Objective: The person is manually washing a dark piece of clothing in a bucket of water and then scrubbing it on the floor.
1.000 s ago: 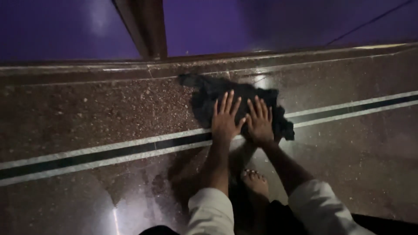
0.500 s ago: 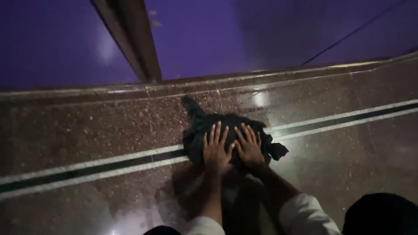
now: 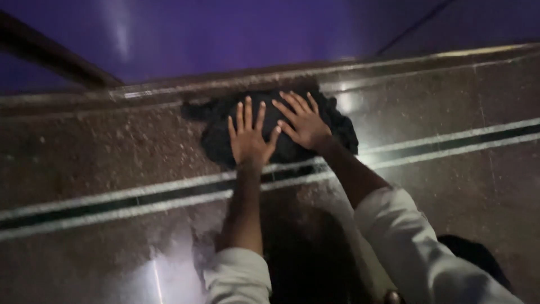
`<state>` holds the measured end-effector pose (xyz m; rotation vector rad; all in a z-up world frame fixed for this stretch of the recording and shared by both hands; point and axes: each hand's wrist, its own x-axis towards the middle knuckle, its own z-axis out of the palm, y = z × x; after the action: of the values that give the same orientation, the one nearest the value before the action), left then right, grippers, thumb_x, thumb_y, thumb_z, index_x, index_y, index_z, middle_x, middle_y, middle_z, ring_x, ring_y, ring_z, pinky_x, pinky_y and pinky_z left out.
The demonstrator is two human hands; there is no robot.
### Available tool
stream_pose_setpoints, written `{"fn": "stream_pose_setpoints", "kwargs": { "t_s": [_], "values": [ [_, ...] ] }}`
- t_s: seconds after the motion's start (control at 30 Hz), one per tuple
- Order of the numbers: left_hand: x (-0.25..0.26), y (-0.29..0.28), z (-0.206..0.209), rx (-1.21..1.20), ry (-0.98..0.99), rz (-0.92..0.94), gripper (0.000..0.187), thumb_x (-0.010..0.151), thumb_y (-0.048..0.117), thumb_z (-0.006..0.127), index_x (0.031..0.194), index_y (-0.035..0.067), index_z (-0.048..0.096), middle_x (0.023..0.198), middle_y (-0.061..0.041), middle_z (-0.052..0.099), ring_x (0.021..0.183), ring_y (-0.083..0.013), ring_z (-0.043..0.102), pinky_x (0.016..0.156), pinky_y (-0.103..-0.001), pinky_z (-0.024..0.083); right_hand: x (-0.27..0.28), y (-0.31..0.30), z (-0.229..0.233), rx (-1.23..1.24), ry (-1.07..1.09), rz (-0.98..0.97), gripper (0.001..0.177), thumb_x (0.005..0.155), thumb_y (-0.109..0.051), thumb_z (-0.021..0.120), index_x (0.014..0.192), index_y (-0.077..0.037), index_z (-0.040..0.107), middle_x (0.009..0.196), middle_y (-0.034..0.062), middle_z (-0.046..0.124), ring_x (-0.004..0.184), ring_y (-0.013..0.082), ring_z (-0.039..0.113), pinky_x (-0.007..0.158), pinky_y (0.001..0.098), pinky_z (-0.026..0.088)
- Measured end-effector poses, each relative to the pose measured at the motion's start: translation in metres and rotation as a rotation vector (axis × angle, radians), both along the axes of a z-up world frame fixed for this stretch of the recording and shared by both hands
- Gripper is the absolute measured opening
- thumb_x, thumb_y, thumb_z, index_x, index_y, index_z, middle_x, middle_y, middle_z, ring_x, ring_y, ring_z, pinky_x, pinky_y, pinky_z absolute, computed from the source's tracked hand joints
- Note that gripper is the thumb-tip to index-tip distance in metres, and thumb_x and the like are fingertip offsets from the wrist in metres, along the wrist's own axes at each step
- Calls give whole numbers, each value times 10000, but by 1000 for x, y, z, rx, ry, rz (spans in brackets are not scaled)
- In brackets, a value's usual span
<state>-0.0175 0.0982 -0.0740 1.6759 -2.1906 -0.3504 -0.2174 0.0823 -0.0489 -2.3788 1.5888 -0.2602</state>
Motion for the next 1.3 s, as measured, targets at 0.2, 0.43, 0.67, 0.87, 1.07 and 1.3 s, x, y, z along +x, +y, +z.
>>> {"fn": "stream_pose_setpoints", "kwargs": {
  "t_s": [0.2,0.43,0.67,0.87,1.07,1.3],
  "values": [
    [-40,20,-8,-65,-46,157,757,1017,639,451,1622,190,385,1710,-118,202,1555,-349,201,1198,-615,193,-26,-8,-17,-44,83,123,611,1080,-454,454,1635,-239,316,1698,94,266,1556,322,248,1221,610,170],
    [-119,53,6,-59,-33,292,769,1014,623,443,1637,187,327,1726,-163,156,1581,-379,162,1218,-630,183,-100,-12,9,-25,164,292,682,1031,-537,476,1631,-267,295,1707,62,223,1550,291,243,1223,568,208],
    [-239,41,0,28,-73,97,791,959,654,450,1611,228,311,1705,-160,115,1561,-375,109,1199,-631,138,-231,20,16,-82,116,85,654,1009,-560,487,1583,-261,389,1662,66,338,1522,288,310,1216,580,203],
    [-315,17,4,140,-128,-28,871,906,743,468,1612,269,278,1715,-113,71,1571,-352,63,1209,-621,93,-317,33,11,-111,40,-24,613,1016,-551,506,1558,-270,455,1631,43,408,1499,280,373,1213,588,216],
    [-377,19,-11,138,-166,-118,925,894,780,483,1628,271,242,1699,-138,40,1562,-382,37,1196,-664,72,-380,42,18,-119,22,-119,631,949,-568,572,1500,-268,512,1571,31,474,1453,269,426,1188,603,237],
    [-409,26,-8,86,-22,-280,890,894,706,578,1617,274,290,1714,-155,99,1556,-405,96,1176,-667,113,-417,54,3,-235,30,-226,568,950,-512,611,1457,-260,565,1526,48,538,1454,274,454,1217,592,255]
  ]
}}
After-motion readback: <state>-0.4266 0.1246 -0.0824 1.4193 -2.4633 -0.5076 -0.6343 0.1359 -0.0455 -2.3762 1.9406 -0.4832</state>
